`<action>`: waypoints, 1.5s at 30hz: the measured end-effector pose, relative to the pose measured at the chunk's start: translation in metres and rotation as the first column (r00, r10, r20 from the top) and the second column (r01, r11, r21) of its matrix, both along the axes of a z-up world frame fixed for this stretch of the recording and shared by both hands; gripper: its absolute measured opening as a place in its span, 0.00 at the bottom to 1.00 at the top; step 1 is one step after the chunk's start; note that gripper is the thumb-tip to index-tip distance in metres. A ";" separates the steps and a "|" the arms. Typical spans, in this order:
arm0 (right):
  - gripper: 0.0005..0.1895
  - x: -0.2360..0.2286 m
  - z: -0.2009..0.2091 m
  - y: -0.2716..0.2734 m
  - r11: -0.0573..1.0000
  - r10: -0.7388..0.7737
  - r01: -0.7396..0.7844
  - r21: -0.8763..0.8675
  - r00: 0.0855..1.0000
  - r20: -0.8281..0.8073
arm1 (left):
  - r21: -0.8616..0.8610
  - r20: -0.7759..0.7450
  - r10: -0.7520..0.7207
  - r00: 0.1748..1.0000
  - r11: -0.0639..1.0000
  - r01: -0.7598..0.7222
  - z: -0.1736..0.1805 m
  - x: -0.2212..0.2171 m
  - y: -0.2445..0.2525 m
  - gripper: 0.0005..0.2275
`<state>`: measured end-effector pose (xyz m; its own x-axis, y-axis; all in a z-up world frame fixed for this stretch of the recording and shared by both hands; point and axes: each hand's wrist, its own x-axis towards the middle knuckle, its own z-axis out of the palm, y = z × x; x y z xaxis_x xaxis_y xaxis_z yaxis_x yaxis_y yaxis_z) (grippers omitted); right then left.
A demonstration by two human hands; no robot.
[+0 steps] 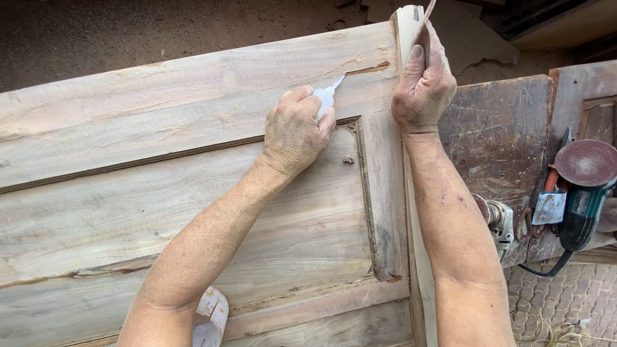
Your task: The person applies wood filler from a squeeze bottle into gaps and cracks on a wooden door panel, then rubs it in with a sanding block. They use an angle grinder with a sanding disc to smooth the edges and surface, then repeat the filler application and rubbing process on additional areas.
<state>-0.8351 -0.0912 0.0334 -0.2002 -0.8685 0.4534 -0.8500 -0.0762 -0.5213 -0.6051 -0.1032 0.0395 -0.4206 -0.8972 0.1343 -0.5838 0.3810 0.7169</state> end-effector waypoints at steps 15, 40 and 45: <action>0.15 0.005 0.009 -0.003 0.998 0.067 -0.067 -0.003 0.998 0.003 | 0.030 0.036 0.093 0.995 0.995 -0.094 0.010 0.070 0.004 0.08; 0.15 0.002 0.007 -0.003 0.993 0.112 -0.114 -0.011 0.988 -0.106 | 0.019 0.099 0.218 0.971 0.975 -0.221 0.020 0.183 0.016 0.06; 0.18 -0.003 0.003 -0.003 0.986 0.160 -0.165 -0.023 0.977 -0.138 | 0.004 0.135 0.263 0.955 0.964 -0.266 0.017 0.204 0.018 0.08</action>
